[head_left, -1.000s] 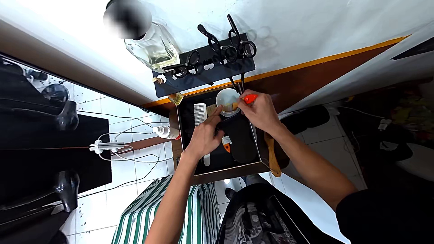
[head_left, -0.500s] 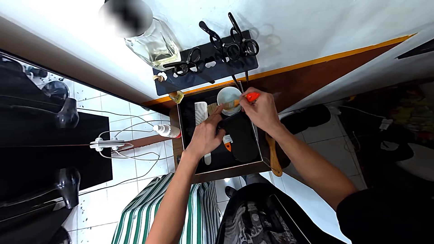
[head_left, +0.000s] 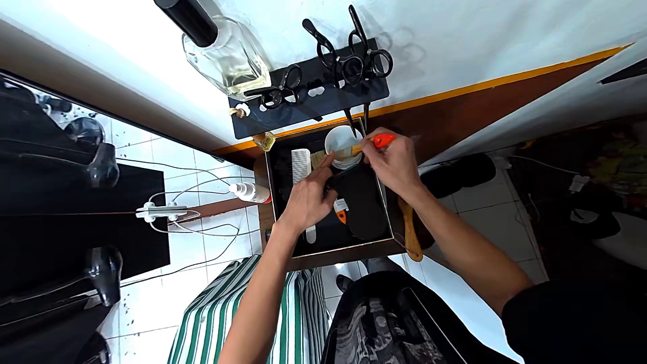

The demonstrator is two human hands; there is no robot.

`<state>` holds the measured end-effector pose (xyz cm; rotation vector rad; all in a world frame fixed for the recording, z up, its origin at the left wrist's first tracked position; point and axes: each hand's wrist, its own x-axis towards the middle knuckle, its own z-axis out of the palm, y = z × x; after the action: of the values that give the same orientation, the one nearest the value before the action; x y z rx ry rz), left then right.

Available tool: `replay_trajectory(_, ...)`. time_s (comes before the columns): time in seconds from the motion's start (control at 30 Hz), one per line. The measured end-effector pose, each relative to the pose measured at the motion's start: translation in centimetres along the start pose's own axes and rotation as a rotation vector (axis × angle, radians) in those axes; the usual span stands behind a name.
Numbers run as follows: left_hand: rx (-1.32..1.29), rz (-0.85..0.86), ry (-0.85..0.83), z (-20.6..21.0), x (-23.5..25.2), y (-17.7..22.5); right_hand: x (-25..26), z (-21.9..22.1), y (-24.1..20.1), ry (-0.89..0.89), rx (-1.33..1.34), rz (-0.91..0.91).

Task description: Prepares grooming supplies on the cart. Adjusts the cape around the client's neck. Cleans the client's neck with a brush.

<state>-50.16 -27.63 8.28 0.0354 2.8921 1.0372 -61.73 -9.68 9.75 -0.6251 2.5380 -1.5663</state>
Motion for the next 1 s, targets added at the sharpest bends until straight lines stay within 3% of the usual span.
replay_trajectory(0.37, -0.002, 0.001, 0.006, 0.06, -0.08, 0.13, 0.09, -0.47, -0.40, -0.037, -0.050, -0.028)
replay_trajectory(0.5, -0.005, 0.000, 0.011, 0.13, -0.10, 0.17, -0.08, -0.19, -0.31, 0.043, -0.123, -0.079)
replay_trajectory(0.8, -0.006, -0.011, 0.002, 0.14, -0.13, 0.35, -0.20, -0.35, -0.27, -0.047, -0.029, 0.001)
replay_trajectory(0.9, -0.012, -0.010, 0.000, 0.05, -0.16, 0.44, -0.17, -0.11, -0.26, 0.048, -0.097, -0.042)
replay_trajectory(1.0, -0.009, -0.014, -0.002, 0.10, -0.07, 0.58, -0.11, 0.17, 0.07, -0.007, -0.043, -0.007)
